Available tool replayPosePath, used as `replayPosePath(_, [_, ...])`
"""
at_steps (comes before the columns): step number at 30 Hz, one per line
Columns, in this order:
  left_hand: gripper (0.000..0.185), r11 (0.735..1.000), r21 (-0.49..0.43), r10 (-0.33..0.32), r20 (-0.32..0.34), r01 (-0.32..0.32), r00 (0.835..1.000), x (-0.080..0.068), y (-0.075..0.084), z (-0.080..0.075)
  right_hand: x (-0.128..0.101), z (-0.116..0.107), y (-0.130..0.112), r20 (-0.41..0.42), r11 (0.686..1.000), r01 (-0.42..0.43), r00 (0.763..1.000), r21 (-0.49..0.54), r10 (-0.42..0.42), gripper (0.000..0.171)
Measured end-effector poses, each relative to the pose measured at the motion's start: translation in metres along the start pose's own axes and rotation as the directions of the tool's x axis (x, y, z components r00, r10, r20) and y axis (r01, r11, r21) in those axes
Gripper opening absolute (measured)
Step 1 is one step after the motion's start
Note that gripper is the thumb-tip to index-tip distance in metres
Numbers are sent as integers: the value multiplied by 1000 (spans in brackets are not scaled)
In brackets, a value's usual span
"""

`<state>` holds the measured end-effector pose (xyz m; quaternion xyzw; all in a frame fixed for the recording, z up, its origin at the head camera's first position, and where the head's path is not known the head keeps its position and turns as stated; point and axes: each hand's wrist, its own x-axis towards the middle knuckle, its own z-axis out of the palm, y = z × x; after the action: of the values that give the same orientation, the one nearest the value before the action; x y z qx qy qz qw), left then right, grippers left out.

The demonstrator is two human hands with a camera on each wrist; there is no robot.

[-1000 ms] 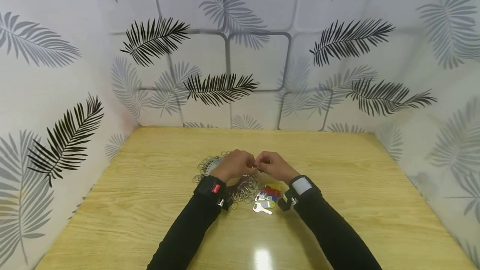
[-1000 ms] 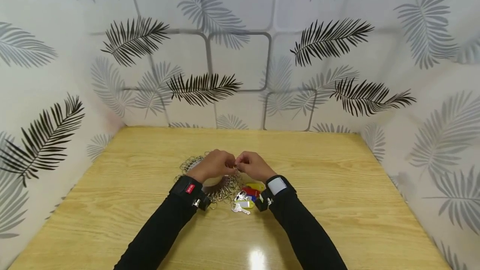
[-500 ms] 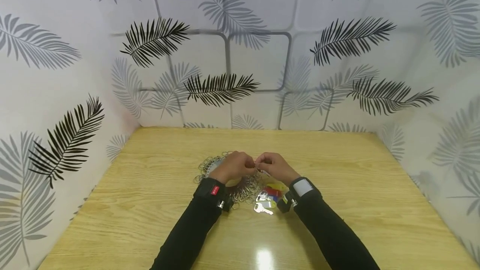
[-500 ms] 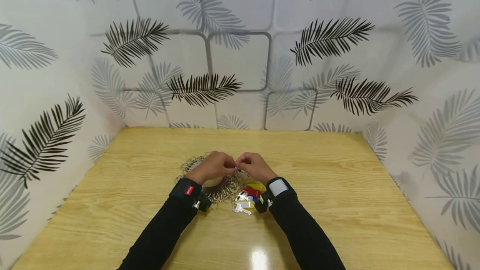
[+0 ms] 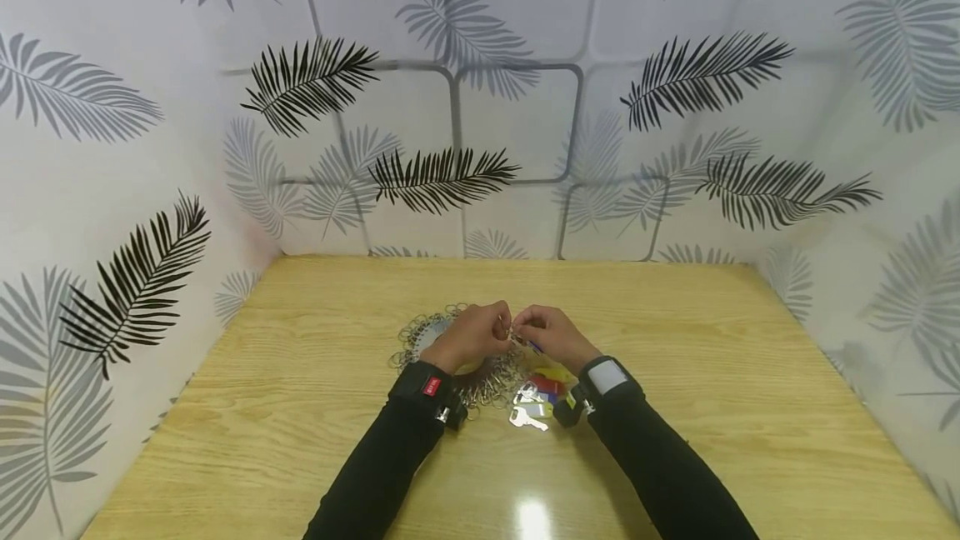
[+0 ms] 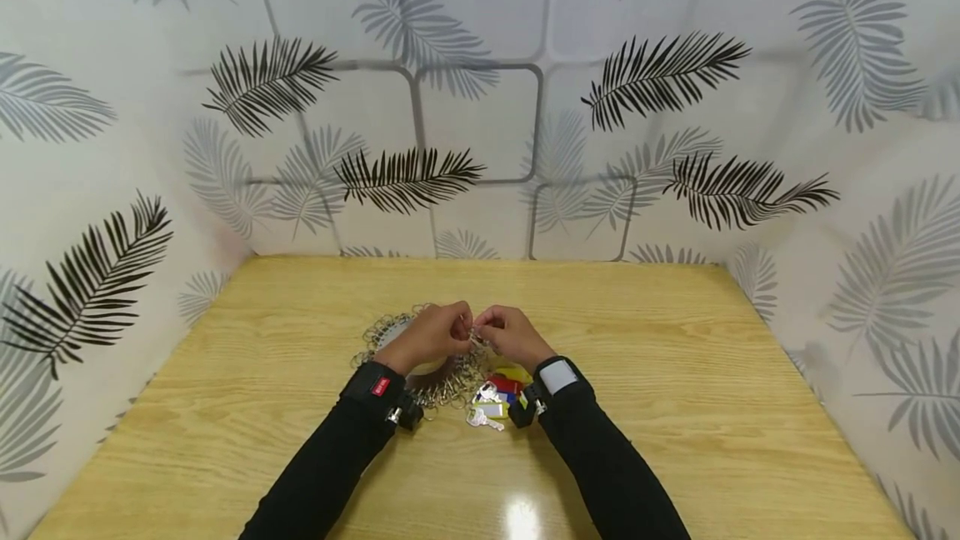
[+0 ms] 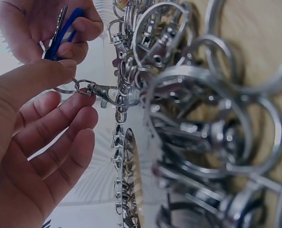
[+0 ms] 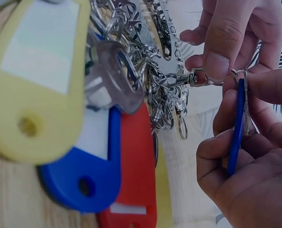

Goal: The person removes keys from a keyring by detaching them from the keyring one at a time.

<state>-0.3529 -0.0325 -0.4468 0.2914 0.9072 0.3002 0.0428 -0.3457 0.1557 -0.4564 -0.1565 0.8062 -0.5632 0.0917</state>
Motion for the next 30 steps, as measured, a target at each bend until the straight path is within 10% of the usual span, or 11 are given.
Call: replayPosePath(30, [22,998,-26,54,-52,-55,997,2,-4,-1,0,-1,7,-5,998,-64,998,10,65,11])
